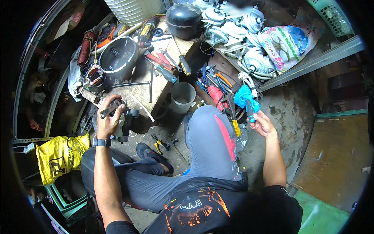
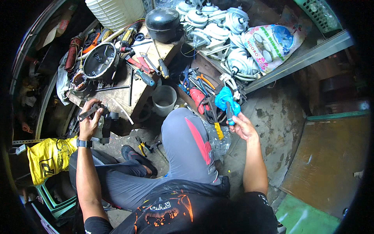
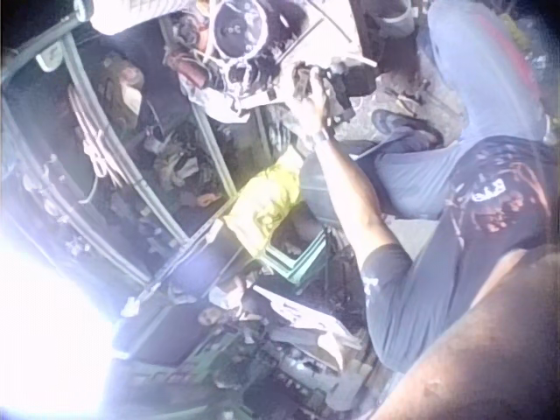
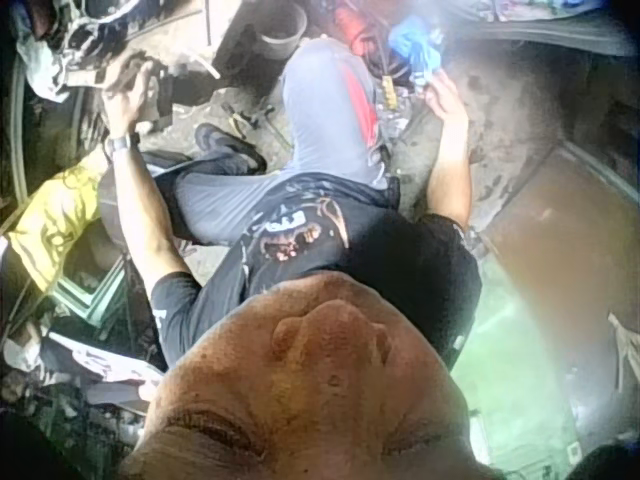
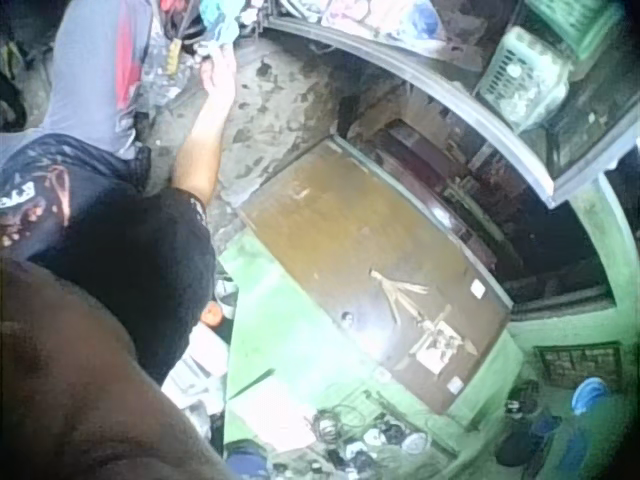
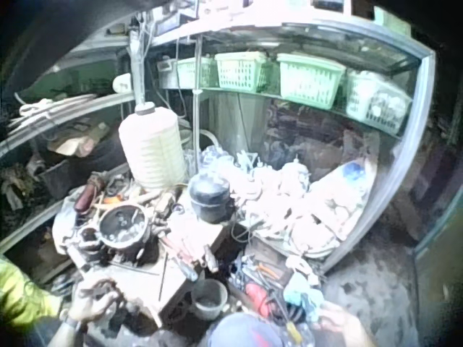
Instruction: The person works on an appliance motor assembly using a wrench, screwdriver, and pliers to loosen and tighten components while seated at a workbench.
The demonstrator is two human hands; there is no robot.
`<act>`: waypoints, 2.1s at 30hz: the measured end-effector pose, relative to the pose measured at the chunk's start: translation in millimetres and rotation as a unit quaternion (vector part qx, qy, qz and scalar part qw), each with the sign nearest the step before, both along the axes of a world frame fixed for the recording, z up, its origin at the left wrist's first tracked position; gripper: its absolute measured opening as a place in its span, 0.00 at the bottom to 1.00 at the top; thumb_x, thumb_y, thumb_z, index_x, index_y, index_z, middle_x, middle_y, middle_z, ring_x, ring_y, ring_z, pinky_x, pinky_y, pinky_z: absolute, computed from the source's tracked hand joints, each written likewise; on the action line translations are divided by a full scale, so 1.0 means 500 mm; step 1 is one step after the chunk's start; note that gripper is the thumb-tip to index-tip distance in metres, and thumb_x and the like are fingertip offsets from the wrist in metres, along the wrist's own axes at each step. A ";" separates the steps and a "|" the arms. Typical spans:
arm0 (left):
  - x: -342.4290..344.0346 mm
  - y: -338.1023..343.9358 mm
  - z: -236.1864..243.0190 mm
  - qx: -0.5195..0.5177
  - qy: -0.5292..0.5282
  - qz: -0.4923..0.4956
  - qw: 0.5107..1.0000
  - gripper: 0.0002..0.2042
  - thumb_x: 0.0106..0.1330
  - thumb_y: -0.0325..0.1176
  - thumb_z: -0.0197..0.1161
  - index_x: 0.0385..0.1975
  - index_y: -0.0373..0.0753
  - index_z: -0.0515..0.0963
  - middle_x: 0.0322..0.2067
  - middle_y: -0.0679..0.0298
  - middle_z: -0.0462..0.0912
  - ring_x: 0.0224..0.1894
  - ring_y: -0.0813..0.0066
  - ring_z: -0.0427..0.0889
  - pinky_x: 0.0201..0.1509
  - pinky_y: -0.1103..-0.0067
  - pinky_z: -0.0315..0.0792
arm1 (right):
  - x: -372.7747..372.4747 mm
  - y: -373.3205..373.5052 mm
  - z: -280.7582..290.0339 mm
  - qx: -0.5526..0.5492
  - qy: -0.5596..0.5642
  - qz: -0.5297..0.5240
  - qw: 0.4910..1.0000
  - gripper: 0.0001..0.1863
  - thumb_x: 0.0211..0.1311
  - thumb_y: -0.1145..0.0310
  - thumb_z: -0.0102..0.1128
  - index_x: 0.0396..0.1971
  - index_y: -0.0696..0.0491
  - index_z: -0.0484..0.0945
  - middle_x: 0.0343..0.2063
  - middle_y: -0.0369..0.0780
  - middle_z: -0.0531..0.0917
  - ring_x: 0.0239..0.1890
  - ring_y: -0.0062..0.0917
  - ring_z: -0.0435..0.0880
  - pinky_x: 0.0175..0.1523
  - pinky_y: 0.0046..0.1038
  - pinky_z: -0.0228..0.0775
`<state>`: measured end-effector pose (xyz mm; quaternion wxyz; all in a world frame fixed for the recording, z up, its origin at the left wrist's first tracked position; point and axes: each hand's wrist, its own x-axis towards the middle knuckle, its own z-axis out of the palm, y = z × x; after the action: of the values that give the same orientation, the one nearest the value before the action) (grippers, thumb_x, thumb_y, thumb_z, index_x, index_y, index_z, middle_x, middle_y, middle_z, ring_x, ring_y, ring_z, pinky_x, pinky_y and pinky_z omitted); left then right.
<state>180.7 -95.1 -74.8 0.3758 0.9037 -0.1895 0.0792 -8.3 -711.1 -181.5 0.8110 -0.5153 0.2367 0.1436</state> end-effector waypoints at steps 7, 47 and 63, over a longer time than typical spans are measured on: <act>0.013 0.007 -0.011 0.010 -0.007 -0.015 1.000 0.18 0.67 0.38 0.73 0.51 0.36 0.82 0.47 0.55 0.86 0.51 0.56 0.84 0.59 0.68 0.75 | 0.217 0.028 0.071 -0.240 0.154 0.100 0.953 0.29 0.73 0.66 0.58 0.70 0.45 0.59 0.30 0.41 0.83 0.24 0.25 0.85 0.24 0.28 0.79; 0.032 0.022 -0.040 0.002 -0.056 -0.037 0.998 0.23 0.67 0.51 0.71 0.52 0.41 0.80 0.46 0.52 0.85 0.50 0.52 0.84 0.56 0.63 0.77 | -0.042 0.940 0.279 0.294 -0.112 0.352 0.881 0.25 0.69 0.77 0.60 0.59 0.45 0.60 0.48 0.44 0.78 0.50 0.35 0.84 0.59 0.49 0.78; 0.036 0.039 -0.050 -0.016 -0.072 -0.067 0.995 0.28 0.64 0.53 0.75 0.54 0.38 0.80 0.48 0.52 0.85 0.52 0.53 0.84 0.58 0.64 0.77 | -0.067 1.096 0.240 0.337 -0.119 0.189 0.915 0.22 0.74 0.78 0.53 0.61 0.45 0.58 0.48 0.42 0.74 0.49 0.32 0.81 0.58 0.44 0.75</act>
<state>198.5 -75.8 -99.7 0.3798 0.8748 -0.2753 0.1213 -42.0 -163.3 -61.3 0.9166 -0.2597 -0.0257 0.3029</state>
